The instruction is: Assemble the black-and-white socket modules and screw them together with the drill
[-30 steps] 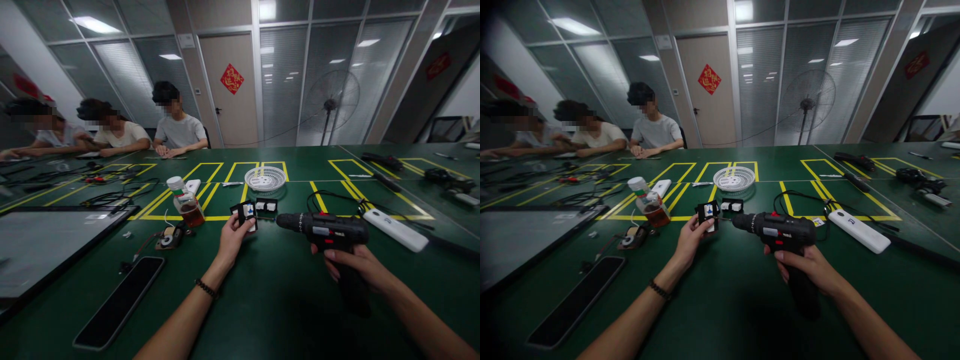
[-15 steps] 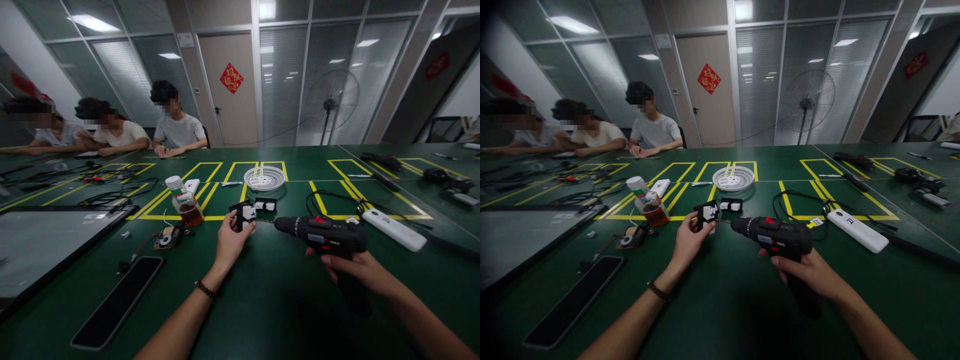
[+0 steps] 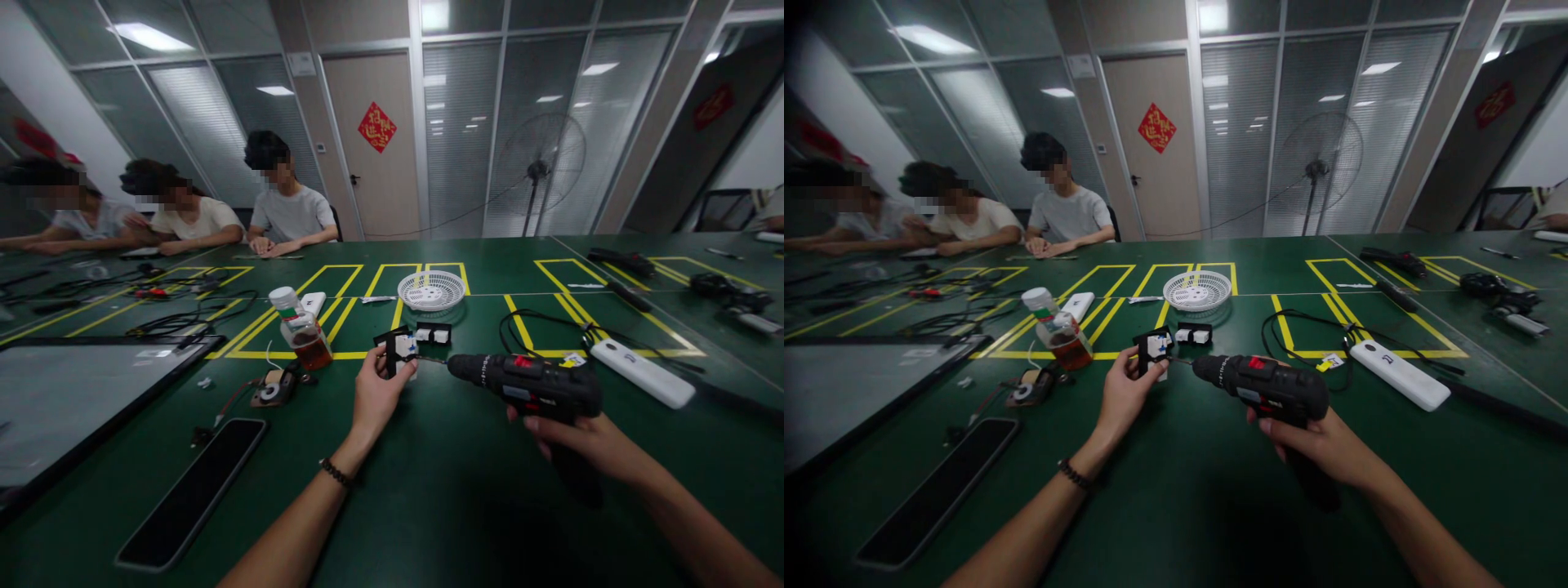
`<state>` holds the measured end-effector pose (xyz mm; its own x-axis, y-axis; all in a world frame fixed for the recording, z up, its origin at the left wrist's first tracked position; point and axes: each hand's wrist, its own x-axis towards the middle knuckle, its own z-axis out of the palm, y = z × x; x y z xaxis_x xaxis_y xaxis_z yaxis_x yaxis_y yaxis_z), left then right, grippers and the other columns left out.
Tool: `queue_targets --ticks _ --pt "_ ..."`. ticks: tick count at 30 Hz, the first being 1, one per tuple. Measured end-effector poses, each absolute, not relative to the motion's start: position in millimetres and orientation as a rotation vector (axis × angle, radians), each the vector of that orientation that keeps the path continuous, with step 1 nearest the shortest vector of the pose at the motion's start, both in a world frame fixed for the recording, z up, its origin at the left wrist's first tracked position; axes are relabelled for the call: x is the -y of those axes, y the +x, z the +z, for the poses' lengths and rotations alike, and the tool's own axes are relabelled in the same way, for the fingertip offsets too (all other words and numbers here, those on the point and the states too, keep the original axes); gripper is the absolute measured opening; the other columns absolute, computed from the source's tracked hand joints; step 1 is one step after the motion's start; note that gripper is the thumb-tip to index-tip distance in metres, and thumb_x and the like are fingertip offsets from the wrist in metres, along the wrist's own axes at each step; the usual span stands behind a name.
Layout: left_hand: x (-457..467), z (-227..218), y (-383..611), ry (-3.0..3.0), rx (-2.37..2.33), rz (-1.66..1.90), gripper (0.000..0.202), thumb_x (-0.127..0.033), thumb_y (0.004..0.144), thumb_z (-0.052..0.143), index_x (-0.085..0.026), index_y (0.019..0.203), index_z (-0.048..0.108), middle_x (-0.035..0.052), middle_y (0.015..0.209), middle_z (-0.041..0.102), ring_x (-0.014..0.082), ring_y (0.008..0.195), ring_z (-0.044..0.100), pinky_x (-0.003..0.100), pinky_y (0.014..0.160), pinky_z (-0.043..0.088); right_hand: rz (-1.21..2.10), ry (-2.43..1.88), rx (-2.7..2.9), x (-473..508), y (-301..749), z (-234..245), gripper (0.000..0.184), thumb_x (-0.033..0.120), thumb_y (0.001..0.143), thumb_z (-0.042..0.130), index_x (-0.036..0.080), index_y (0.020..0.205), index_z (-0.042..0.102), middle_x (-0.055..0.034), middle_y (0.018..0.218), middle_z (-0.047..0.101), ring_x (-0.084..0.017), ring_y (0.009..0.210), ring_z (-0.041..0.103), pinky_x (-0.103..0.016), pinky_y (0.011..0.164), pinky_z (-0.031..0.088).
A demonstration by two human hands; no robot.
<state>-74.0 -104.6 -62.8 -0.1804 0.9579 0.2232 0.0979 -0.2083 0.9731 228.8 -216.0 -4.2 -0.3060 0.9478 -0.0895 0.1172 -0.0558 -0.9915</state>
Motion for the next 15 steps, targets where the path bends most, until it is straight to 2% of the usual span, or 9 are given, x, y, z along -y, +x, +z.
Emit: queue_targets --ticks 4,6,15 --pt "105.0 -65.0 -74.0 1.359 -1.315 1.512 0.06 -0.036 0.072 0.079 -0.018 0.123 0.053 0.0147 0.121 0.066 0.0249 0.112 0.063 0.044 0.099 0.048 1.478 -1.181 1.47 214.2 225.5 -9.6 0.031 0.038 0.088 0.065 0.018 0.111 0.064 -0.0014 0.072 0.064 -0.014 0.061 0.057 -0.027 0.056 0.046" --pt "106.1 -64.3 -73.4 1.383 -1.342 1.534 0.06 -0.036 0.072 0.079 -0.019 0.123 0.052 0.0142 0.121 0.065 0.0248 0.113 0.063 0.043 0.098 0.048 1.499 -1.159 1.461 213.4 224.0 -12.8 0.031 0.039 0.09 0.062 0.016 0.111 0.064 -0.0004 0.065 0.061 -0.015 0.059 0.057 -0.027 0.056 0.045" --pt "112.1 -56.9 -68.4 1.43 -1.371 1.62 0.057 -0.034 0.072 0.078 -0.019 0.121 0.052 0.0126 0.117 0.067 0.0235 0.109 0.064 0.041 0.096 0.049 1.622 -1.043 1.284 213.0 218.8 -18.3 0.034 0.037 0.093 0.053 0.013 0.116 0.059 -0.0007 0.059 0.058 -0.016 0.053 0.053 -0.029 0.053 0.044"
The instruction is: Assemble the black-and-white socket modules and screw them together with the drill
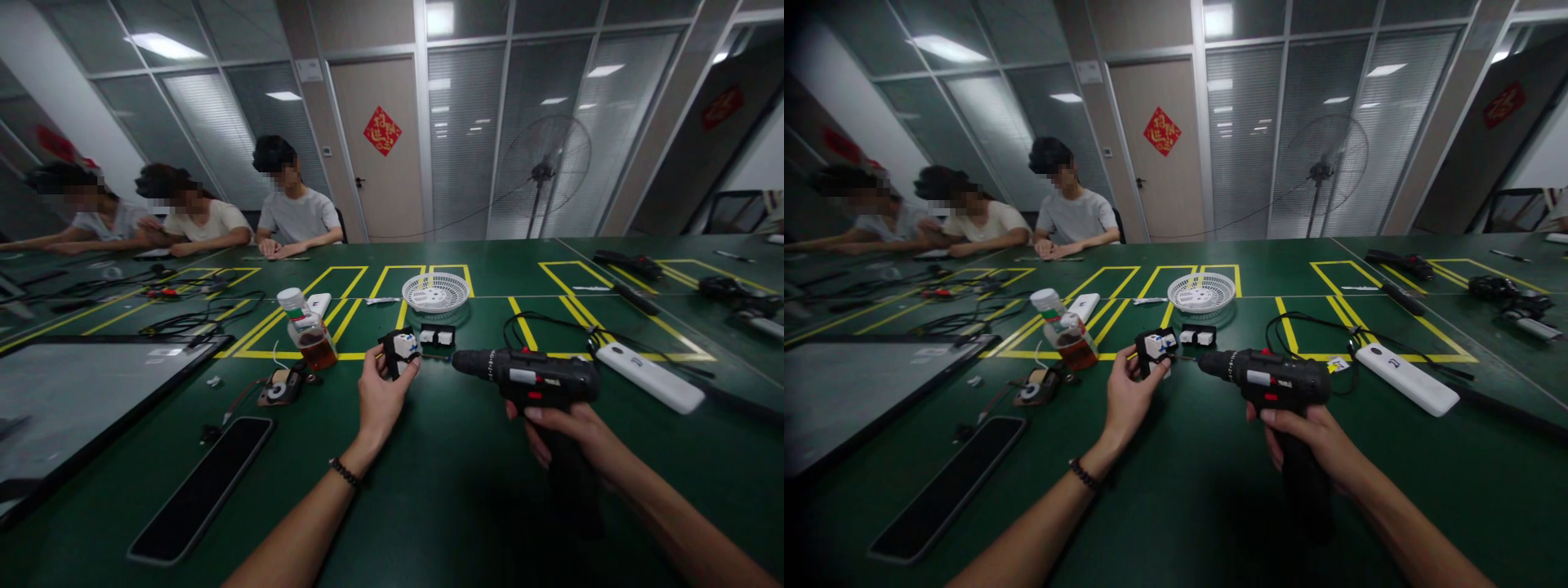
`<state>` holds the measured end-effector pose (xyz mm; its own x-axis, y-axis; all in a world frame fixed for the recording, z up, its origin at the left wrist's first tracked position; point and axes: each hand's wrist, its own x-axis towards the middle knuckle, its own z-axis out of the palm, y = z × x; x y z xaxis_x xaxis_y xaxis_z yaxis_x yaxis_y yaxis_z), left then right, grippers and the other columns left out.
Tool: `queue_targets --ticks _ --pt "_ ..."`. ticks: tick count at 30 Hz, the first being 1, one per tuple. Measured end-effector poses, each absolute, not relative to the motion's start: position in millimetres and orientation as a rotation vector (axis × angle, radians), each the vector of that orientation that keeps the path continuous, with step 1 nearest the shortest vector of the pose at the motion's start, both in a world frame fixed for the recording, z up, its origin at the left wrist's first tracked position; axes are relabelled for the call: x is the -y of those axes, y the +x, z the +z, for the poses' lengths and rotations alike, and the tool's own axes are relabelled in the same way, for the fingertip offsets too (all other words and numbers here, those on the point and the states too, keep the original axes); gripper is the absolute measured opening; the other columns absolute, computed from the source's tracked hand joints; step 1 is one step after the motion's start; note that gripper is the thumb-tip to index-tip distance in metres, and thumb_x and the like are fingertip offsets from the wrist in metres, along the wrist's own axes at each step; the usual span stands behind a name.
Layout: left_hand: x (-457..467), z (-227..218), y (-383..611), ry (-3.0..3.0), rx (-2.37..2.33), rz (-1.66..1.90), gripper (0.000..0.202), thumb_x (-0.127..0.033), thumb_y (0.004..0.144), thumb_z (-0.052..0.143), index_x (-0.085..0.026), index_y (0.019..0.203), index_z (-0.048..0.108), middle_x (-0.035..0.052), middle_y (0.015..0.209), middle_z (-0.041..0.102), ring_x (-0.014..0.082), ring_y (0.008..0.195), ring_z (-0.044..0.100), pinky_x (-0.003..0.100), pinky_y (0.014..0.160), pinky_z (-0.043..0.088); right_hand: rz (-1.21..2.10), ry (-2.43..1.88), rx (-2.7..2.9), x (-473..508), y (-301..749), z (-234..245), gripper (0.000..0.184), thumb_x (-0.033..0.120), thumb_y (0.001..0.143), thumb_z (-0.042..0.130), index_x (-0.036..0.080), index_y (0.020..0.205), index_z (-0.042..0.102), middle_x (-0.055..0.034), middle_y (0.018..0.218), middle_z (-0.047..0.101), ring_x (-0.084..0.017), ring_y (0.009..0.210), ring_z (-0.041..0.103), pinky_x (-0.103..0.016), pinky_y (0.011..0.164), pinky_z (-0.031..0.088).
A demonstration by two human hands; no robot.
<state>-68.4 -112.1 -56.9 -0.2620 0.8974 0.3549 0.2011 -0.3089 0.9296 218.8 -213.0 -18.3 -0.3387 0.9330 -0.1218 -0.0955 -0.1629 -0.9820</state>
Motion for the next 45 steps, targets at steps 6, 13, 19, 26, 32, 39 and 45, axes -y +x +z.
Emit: queue_targets --ticks 6,13,19,26,32,39,45 --pt "111.1 -59.1 -69.2 1.438 -1.377 1.597 0.056 -0.034 0.072 0.078 -0.019 0.12 0.052 0.0123 0.116 0.067 0.0232 0.108 0.065 0.039 0.094 0.05 1.596 -1.061 1.332 212.0 217.1 -18.9 0.028 0.036 0.092 0.057 0.013 0.107 0.061 -0.0011 0.061 0.059 -0.015 0.056 0.054 -0.028 0.055 0.044" --pt "108.5 -63.2 -70.0 1.412 -1.353 1.598 0.057 -0.035 0.072 0.079 -0.019 0.119 0.052 0.0132 0.116 0.067 0.0237 0.109 0.065 0.041 0.097 0.049 1.56 -1.093 1.366 213.5 216.8 -19.4 0.027 0.037 0.092 0.058 0.013 0.103 0.062 -0.0011 0.062 0.059 -0.015 0.056 0.054 -0.027 0.055 0.043" --pt "108.7 -62.6 -70.8 1.398 -1.31 1.558 0.056 -0.036 0.074 0.077 -0.019 0.12 0.051 0.0132 0.117 0.067 0.0228 0.109 0.065 0.04 0.096 0.05 1.548 -1.105 1.353 212.3 217.5 -20.0 0.027 0.038 0.092 0.058 0.013 0.101 0.062 -0.0012 0.061 0.058 -0.015 0.055 0.054 -0.027 0.054 0.044" --pt "109.2 -60.6 -71.1 1.383 -1.305 1.53 0.052 -0.037 0.074 0.077 -0.02 0.117 0.052 0.0128 0.117 0.067 0.0229 0.108 0.066 0.041 0.095 0.051 1.57 -1.081 1.338 211.0 219.0 -18.9 0.028 0.039 0.091 0.059 0.013 0.1 0.063 -0.0014 0.06 0.059 -0.015 0.055 0.054 -0.027 0.053 0.044" --pt "109.8 -60.3 -71.7 1.37 -1.279 1.526 0.051 -0.035 0.075 0.077 -0.019 0.117 0.053 0.0139 0.118 0.067 0.0236 0.109 0.065 0.042 0.096 0.05 1.571 -1.114 1.307 212.7 219.6 -19.2 0.03 0.04 0.09 0.06 0.012 0.101 0.063 -0.0018 0.061 0.059 -0.016 0.056 0.054 -0.028 0.054 0.044" --pt "109.1 -60.9 -70.9 1.345 -1.271 1.541 0.052 -0.034 0.074 0.078 -0.018 0.116 0.053 0.0154 0.118 0.067 0.0242 0.108 0.066 0.043 0.095 0.051 1.553 -1.097 1.343 211.6 219.8 -15.7 0.03 0.04 0.09 0.059 0.012 0.1 0.063 -0.0016 0.06 0.058 -0.016 0.055 0.054 -0.028 0.053 0.044" --pt "105.9 -64.3 -70.9 1.303 -1.255 1.533 0.053 -0.034 0.074 0.078 -0.017 0.117 0.052 0.016 0.118 0.067 0.0238 0.106 0.067 0.043 0.095 0.052 1.546 -1.105 1.354 211.2 219.2 -15.0 0.03 0.04 0.09 0.059 0.013 0.1 0.063 -0.0017 0.061 0.059 -0.016 0.055 0.056 -0.029 0.053 0.044"
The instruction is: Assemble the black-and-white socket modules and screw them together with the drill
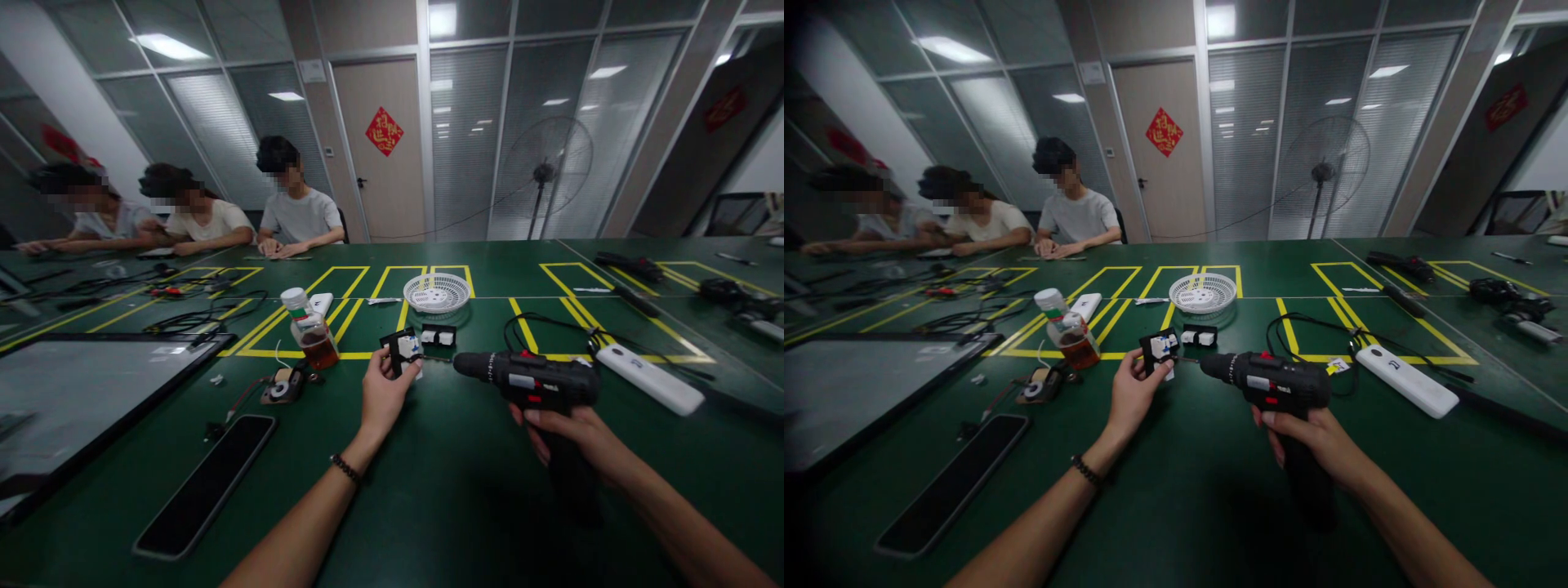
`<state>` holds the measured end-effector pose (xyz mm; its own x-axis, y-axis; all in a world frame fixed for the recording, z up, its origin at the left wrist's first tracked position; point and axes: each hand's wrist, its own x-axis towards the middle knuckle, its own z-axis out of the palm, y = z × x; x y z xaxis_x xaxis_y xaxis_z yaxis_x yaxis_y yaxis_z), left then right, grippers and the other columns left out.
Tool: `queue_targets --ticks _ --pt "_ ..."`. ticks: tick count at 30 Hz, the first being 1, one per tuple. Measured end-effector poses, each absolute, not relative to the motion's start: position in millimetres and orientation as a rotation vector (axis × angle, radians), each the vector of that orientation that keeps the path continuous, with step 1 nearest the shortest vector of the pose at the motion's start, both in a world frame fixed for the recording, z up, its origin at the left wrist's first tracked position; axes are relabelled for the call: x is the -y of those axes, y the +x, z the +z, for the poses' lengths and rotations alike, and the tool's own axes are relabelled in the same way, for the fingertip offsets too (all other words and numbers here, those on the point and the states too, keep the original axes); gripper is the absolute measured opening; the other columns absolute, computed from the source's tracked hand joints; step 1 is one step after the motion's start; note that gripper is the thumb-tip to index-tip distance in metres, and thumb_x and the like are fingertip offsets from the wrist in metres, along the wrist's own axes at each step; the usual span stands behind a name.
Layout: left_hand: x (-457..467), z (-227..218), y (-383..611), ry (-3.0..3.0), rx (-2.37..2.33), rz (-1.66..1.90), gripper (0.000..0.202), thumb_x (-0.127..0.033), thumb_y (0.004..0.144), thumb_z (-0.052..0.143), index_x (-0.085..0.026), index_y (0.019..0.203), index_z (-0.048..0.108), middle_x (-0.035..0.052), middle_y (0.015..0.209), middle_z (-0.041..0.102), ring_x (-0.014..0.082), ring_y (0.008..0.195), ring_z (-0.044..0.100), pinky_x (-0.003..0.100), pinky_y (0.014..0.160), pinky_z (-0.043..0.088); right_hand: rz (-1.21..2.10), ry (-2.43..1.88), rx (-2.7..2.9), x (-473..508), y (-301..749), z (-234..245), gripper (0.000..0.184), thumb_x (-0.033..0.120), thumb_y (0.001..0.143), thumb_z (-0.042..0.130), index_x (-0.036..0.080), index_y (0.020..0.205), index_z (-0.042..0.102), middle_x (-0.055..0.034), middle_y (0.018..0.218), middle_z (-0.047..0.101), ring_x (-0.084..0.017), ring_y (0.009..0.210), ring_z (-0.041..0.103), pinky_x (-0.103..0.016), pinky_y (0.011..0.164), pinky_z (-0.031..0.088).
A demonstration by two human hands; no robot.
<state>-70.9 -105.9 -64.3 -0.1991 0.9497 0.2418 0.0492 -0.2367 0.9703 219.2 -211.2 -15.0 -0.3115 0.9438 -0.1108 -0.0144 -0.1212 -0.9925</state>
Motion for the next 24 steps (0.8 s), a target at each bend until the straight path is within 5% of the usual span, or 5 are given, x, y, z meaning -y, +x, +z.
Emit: queue_targets --ticks 24 --pt "105.8 -59.7 -73.4 1.262 -1.189 1.493 0.05 -0.032 0.075 0.077 -0.016 0.115 0.052 0.0169 0.118 0.067 0.0246 0.104 0.068 0.042 0.09 0.055 1.557 -1.106 1.371 212.4 218.9 -7.8 0.028 0.039 0.09 0.059 0.014 0.1 0.063 -0.0019 0.061 0.059 -0.016 0.056 0.055 -0.029 0.056 0.045"
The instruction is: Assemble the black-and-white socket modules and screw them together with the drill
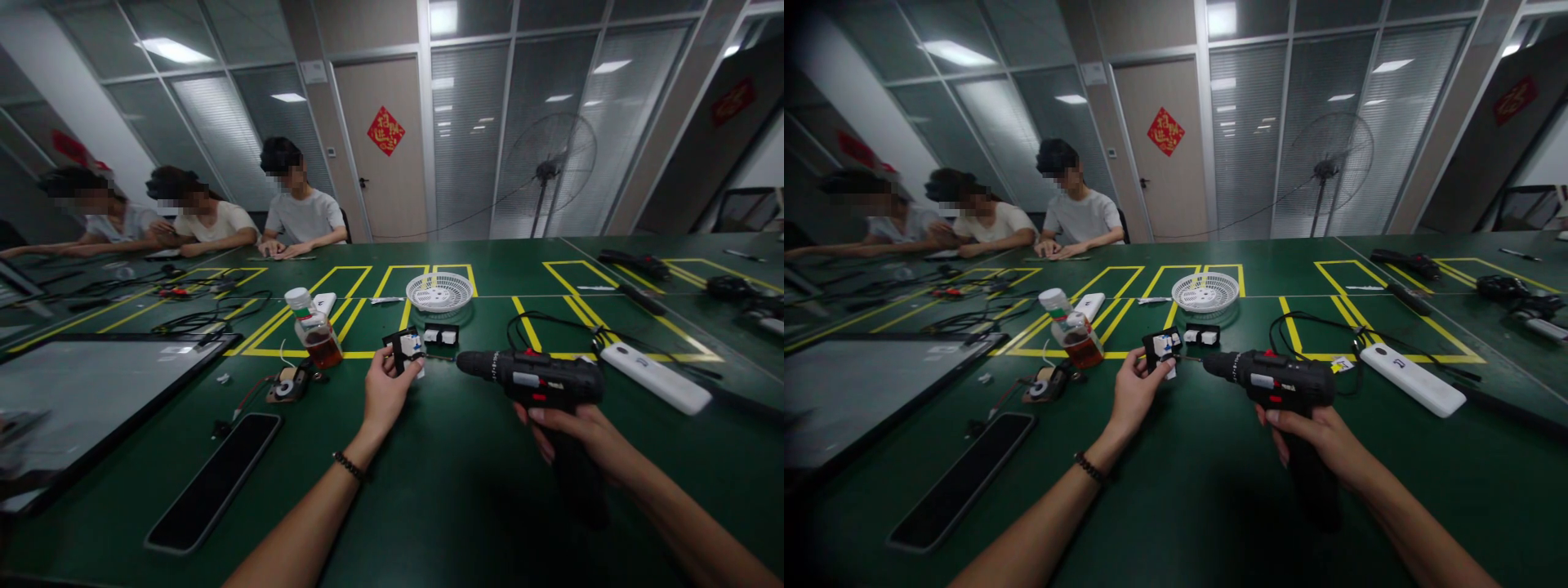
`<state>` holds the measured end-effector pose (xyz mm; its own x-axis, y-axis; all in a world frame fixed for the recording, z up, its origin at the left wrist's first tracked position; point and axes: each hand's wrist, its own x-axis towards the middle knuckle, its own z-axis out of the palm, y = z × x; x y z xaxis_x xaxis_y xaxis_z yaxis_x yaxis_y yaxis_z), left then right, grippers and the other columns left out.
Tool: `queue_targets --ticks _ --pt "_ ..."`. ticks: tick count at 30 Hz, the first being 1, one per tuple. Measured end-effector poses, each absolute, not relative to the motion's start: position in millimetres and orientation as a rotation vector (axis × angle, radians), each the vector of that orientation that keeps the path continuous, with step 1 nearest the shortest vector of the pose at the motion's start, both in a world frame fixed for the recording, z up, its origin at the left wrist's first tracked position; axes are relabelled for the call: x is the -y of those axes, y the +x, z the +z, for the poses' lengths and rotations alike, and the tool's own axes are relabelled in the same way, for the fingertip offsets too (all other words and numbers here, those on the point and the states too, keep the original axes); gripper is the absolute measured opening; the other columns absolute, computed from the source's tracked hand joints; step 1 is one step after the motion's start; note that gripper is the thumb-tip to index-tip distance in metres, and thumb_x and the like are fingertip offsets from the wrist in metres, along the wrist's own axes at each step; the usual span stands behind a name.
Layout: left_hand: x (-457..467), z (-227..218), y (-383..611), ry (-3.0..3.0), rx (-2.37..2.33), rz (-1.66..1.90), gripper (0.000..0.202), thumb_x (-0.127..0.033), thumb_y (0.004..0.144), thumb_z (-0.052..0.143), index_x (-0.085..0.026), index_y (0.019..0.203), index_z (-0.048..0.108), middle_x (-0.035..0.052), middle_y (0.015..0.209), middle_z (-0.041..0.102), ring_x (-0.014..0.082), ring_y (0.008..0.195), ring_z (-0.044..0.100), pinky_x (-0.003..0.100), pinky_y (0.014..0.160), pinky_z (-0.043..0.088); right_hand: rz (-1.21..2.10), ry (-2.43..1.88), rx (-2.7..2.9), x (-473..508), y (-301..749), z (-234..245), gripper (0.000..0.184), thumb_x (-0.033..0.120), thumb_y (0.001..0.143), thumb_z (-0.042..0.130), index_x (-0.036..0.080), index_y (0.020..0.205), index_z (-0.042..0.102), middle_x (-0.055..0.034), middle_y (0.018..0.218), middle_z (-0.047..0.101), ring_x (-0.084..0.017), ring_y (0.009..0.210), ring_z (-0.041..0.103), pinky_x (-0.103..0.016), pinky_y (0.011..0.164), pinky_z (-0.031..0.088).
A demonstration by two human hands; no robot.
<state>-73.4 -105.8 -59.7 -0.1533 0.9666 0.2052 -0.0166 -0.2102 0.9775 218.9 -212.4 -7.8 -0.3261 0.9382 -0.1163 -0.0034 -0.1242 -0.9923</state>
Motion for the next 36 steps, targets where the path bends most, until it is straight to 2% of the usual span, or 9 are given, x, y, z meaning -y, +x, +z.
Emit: queue_targets --ticks 12,36 --pt "105.7 -61.5 -72.6 1.286 -1.183 1.503 0.048 -0.033 0.075 0.076 -0.017 0.114 0.053 0.0157 0.117 0.068 0.024 0.104 0.068 0.042 0.09 0.054 1.546 -1.091 1.336 211.8 217.5 -12.2 0.031 0.042 0.087 0.061 0.014 0.098 0.064 -0.0012 0.06 0.058 -0.016 0.054 0.055 -0.029 0.053 0.045" --pt "104.0 -64.7 -74.4 1.307 -1.199 1.516 0.049 -0.033 0.073 0.078 -0.016 0.114 0.055 0.0151 0.116 0.068 0.0243 0.105 0.067 0.042 0.094 0.052 1.564 -1.059 1.38 211.1 221.2 -16.1 0.025 0.037 0.092 0.056 0.014 0.101 0.061 -0.0014 0.062 0.058 -0.015 0.057 0.055 -0.028 0.056 0.045"
